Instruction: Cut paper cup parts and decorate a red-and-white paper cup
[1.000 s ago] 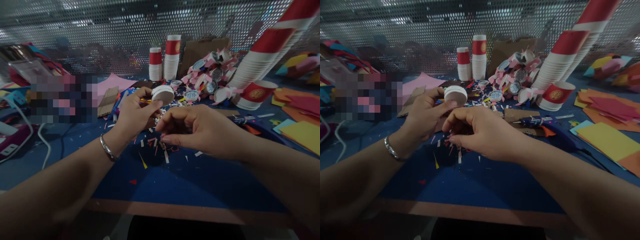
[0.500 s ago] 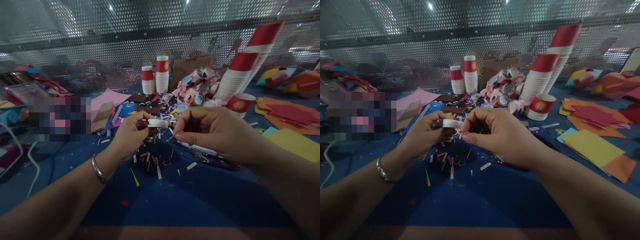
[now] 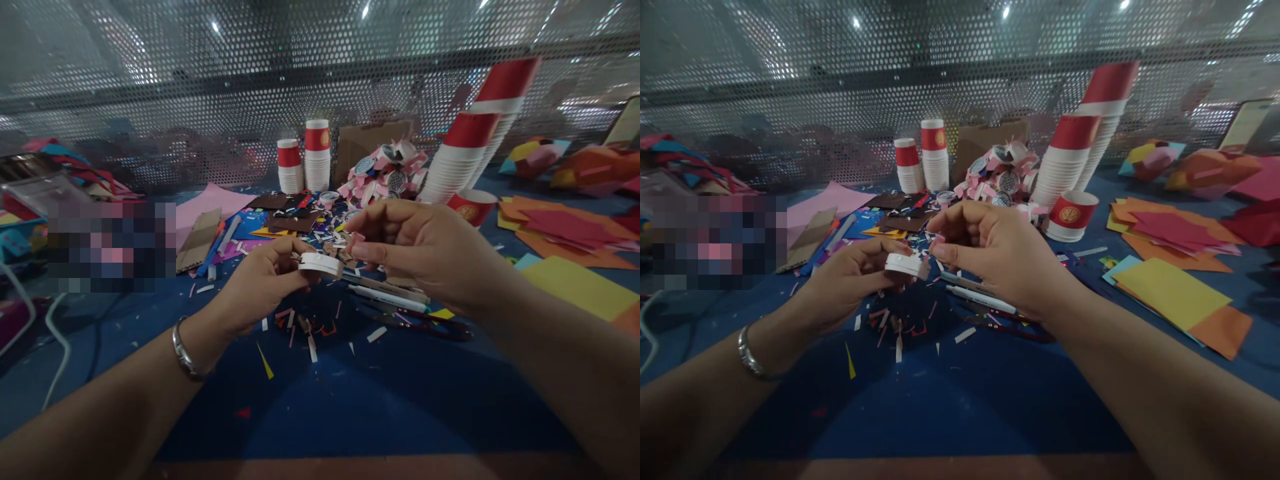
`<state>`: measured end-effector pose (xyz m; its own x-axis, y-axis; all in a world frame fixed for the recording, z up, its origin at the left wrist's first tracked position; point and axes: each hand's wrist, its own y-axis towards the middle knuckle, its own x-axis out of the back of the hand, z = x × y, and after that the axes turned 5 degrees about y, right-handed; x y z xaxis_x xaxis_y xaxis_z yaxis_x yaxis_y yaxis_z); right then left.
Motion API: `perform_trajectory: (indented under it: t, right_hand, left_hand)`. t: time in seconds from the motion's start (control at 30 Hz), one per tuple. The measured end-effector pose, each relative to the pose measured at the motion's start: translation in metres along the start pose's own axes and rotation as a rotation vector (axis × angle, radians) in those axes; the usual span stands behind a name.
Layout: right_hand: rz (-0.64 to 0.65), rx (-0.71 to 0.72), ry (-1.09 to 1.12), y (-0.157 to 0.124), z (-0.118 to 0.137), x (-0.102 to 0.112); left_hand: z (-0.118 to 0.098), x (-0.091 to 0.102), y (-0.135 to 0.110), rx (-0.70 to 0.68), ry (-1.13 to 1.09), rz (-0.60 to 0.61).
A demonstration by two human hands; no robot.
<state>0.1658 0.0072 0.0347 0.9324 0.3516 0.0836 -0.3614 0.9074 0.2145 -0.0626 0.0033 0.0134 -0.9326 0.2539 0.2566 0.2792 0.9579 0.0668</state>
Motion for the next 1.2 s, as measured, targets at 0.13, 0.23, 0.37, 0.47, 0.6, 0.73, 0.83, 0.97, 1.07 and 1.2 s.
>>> perform_trajectory:
  t: [0.13,0.23,0.37,0.47,0.6,0.73,0.83,0.97,1.07,1.2]
  right_hand:
    - [0.006,-0.048,0.031,0.0003,-0.0006,0.0015]
    - [0.006,-0.056,0.034,0.0014,-0.0013,0.0027]
    - [-0.004,-0.056,0.037,0.0017,-0.0007,0.0036]
    - [-0.001,-0.060,0.036,0.0009,0.0011,0.0034]
    - [0.035,-0.068,0.032,0.0000,0.0031,0.0033]
    - [0.083,-0.101,0.068,0.0002,0.0030,0.0032]
    - [0.110,-0.124,0.117,0.0004,0.0017,0.0027]
    - [0.117,-0.129,0.131,-0.0002,-0.0002,0.0007]
    - [0.126,-0.126,0.128,-0.0007,-0.0013,-0.0012]
    - [0.111,-0.132,0.124,-0.0004,-0.0023,-0.0030]
  left_hand:
    - [-0.0001,0.0003,-0.0004,-0.008,0.005,0.016]
    - [0.0007,0.0012,-0.0002,-0.010,0.010,0.016]
    - [0.0021,0.0018,-0.0001,-0.002,-0.005,0.025]
    - [0.0022,0.0019,-0.0004,0.005,-0.004,0.021]
    - [0.0015,0.0022,-0.0003,-0.003,0.014,0.010]
    - [0.0013,0.0022,0.0004,0.009,0.014,0.012]
    - [0.0006,0.0018,0.0001,0.009,0.008,0.017]
    - [-0.0014,0.0000,-0.0016,0.007,0.043,0.015]
    - [-0.0014,-0.0011,-0.0028,-0.003,0.050,0.020]
    - [0.0010,-0.0016,-0.0035,0.005,0.040,0.040]
